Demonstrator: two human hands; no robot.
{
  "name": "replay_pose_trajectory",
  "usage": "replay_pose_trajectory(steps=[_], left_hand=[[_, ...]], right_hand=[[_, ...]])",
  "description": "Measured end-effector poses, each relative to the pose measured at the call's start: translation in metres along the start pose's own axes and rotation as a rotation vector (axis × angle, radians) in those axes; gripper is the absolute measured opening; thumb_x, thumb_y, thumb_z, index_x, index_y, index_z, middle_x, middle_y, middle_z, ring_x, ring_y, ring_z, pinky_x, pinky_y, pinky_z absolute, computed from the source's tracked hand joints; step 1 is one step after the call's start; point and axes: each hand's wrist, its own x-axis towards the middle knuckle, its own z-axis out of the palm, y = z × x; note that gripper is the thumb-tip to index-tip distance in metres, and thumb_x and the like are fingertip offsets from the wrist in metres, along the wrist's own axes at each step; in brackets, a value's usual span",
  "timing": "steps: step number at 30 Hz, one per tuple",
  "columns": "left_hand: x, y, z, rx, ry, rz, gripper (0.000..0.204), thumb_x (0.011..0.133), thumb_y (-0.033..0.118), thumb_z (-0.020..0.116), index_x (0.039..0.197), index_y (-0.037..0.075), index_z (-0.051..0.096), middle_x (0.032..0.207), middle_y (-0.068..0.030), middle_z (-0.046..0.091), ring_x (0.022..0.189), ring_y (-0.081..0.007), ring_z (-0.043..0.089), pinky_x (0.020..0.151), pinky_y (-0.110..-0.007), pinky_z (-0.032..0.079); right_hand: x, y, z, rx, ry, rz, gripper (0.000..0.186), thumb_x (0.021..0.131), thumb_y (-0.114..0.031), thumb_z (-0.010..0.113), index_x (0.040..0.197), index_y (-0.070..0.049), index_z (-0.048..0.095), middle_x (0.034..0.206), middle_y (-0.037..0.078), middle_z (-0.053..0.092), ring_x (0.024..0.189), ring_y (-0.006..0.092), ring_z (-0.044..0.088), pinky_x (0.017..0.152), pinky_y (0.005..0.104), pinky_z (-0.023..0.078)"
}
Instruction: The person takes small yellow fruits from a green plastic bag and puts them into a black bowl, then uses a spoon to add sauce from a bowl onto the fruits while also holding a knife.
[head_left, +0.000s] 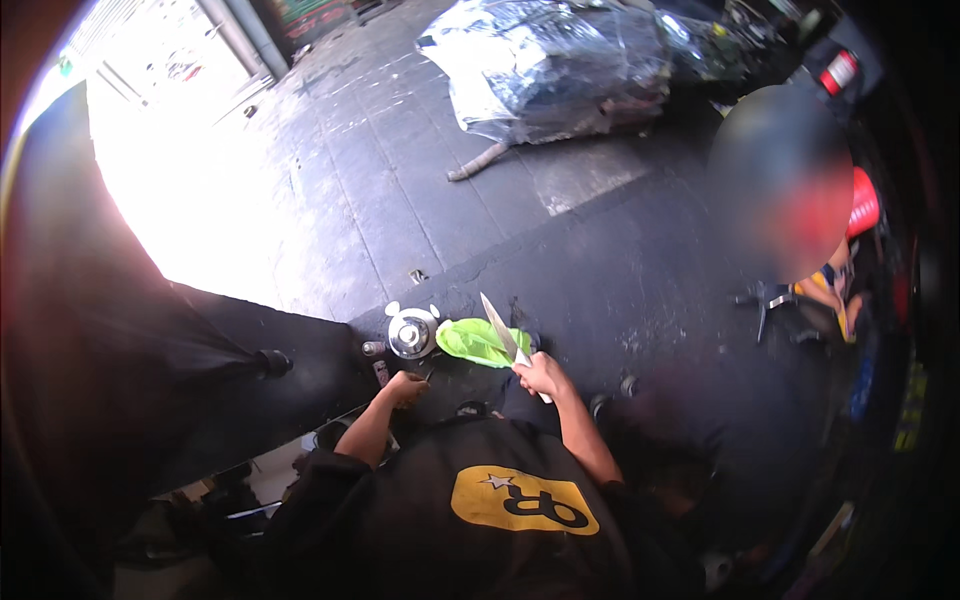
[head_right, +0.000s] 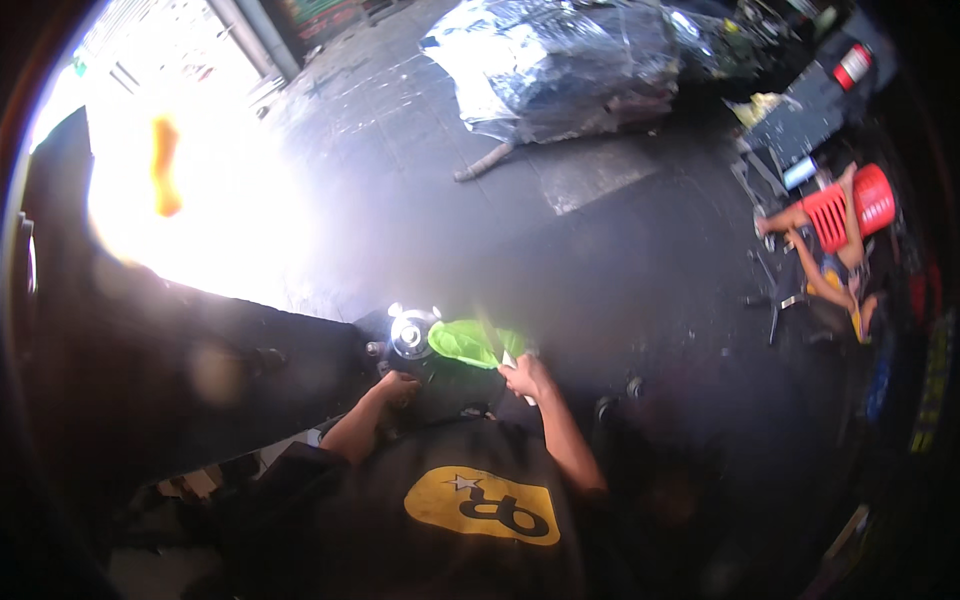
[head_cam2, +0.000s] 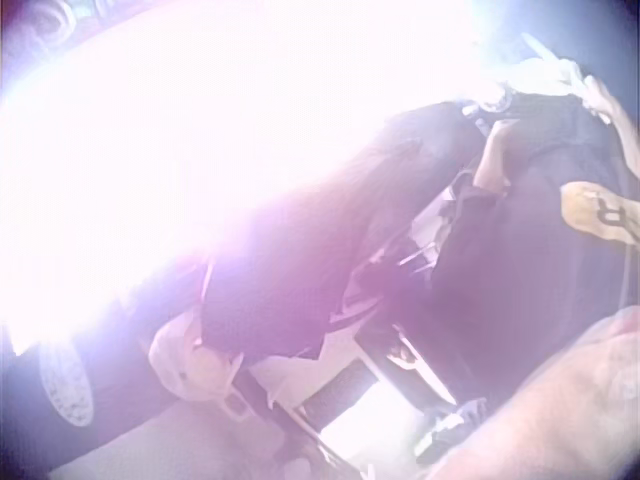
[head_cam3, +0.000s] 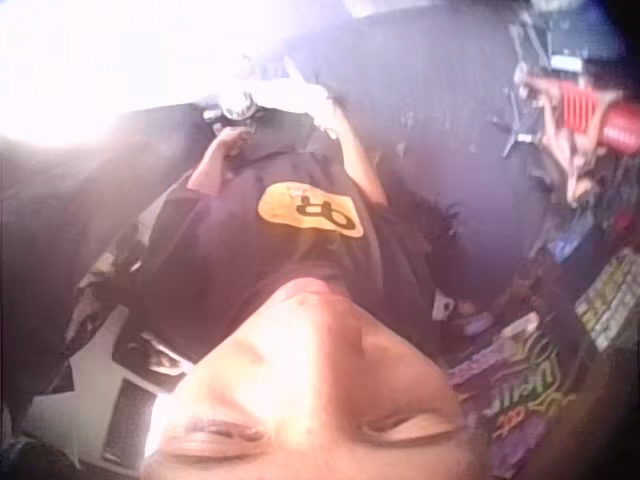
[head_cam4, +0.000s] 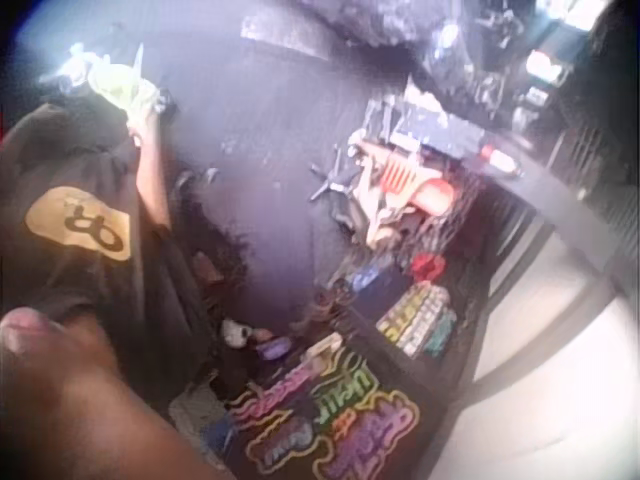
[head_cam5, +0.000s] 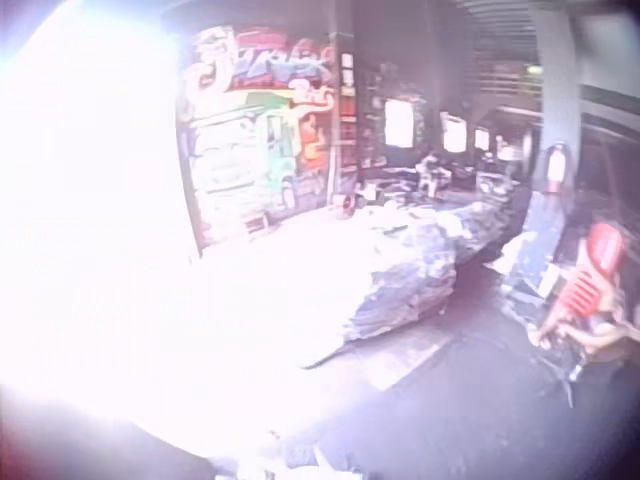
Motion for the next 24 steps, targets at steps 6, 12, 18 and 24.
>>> replay_pose_trajectory(steps=[6,12,18,24], left_hand=[[0.008,0.094,-0.074,-1.711,-0.138,0.101,0.023,0.100,0.035,0.057,0.101,0.013,0.062,0.084,0.0008,0.061,0.070,-0.0137,0.058,0.060,-0.029,0.046],[0.042,0.163,-0.155,-1.953,0.211,0.732,0.035,0.105,0.045,0.054,0.108,0.011,0.062,0.120,-0.0134,0.069,0.095,-0.0255,0.066,0.075,-0.035,0.053],[0.119,0.222,-0.282,-2.033,0.446,0.589,0.038,0.101,0.051,0.062,0.084,0.017,0.055,0.112,-0.0094,0.069,0.076,-0.0144,0.058,0.061,-0.027,0.045],[0.196,0.269,-0.407,-2.000,0.634,0.296,0.043,0.103,0.047,0.061,0.075,0.020,0.042,0.090,0.0019,0.058,0.056,-0.0078,0.038,0.052,-0.027,0.031]], right_hand=[[0.166,-0.133,-0.074,0.213,-0.047,-0.284,0.022,0.102,-0.016,0.059,0.089,0.000,0.068,0.068,0.003,0.063,0.052,0.0104,0.058,0.046,0.0281,0.047],[0.309,-0.280,-0.118,-0.015,-0.251,-0.524,0.022,0.103,-0.014,0.054,0.089,0.000,0.065,0.068,0.001,0.057,0.056,0.0089,0.054,0.049,0.0254,0.046],[0.477,-0.401,-0.128,0.195,-0.341,-0.357,0.017,0.102,-0.010,0.055,0.095,0.002,0.065,0.075,0.003,0.059,0.061,0.0090,0.056,0.051,0.0247,0.047],[0.625,-0.505,-0.136,0.180,-0.336,-0.212,0.023,0.104,-0.020,0.061,0.091,-0.001,0.065,0.067,0.002,0.059,0.053,0.0102,0.057,0.047,0.0273,0.048]])
